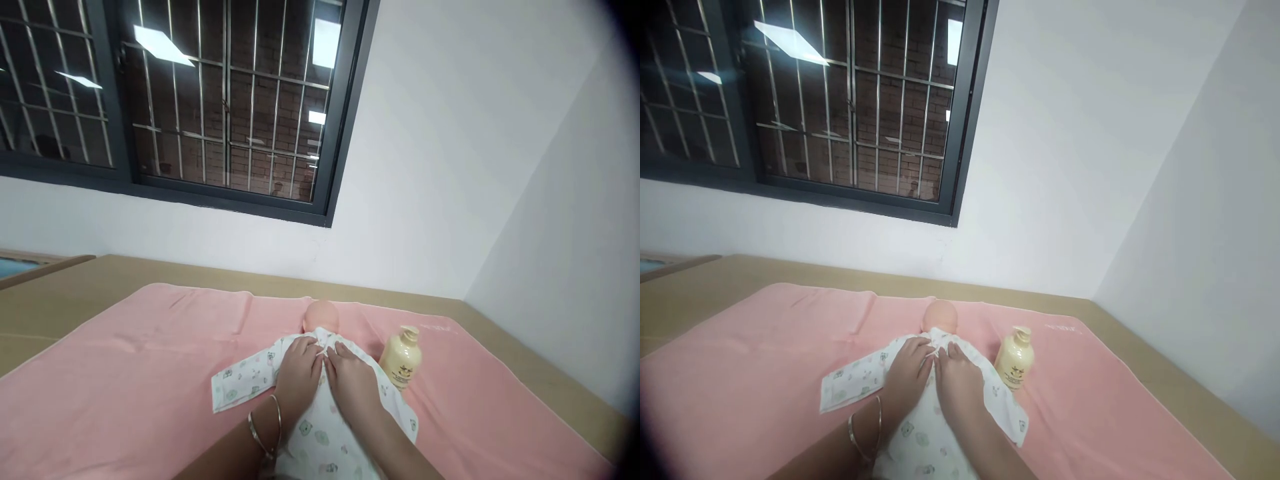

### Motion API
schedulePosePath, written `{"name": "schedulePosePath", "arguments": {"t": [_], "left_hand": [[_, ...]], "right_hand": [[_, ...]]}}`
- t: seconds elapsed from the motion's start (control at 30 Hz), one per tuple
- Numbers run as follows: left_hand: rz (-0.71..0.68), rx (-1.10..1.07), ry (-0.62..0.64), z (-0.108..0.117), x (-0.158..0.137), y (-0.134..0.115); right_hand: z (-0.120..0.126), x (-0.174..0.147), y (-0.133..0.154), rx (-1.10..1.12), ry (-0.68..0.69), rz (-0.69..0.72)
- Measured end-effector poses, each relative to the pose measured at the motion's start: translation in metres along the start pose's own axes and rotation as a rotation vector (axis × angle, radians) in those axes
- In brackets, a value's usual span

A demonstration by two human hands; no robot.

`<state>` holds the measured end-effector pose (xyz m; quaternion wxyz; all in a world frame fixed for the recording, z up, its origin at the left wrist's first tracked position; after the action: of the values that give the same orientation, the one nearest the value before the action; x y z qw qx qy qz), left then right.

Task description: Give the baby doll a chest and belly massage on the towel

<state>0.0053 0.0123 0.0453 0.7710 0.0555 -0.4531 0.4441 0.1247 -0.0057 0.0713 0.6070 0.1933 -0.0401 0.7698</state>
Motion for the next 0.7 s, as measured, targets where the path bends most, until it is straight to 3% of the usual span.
{"name": "schedulePosePath", "arguments": {"t": [0.7], "left_hand": [[-0.029, 0.021, 0.029, -0.0034, -0.0017, 0.0048]], "right_hand": [[-0.0063, 0.0014, -0.0053, 0.065, 0.078, -0.041]]}}
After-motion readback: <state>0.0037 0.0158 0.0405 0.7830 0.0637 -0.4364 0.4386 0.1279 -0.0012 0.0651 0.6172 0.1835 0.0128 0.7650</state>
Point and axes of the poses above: each hand's wrist, its own x-axis towards the middle knuckle, its own z-axis out of the back of the hand, y = z × x, the point moved 4 cm from there along x, towards the middle knuckle, and after that the axes turned 6 degrees about x, right-handed, at the moved point
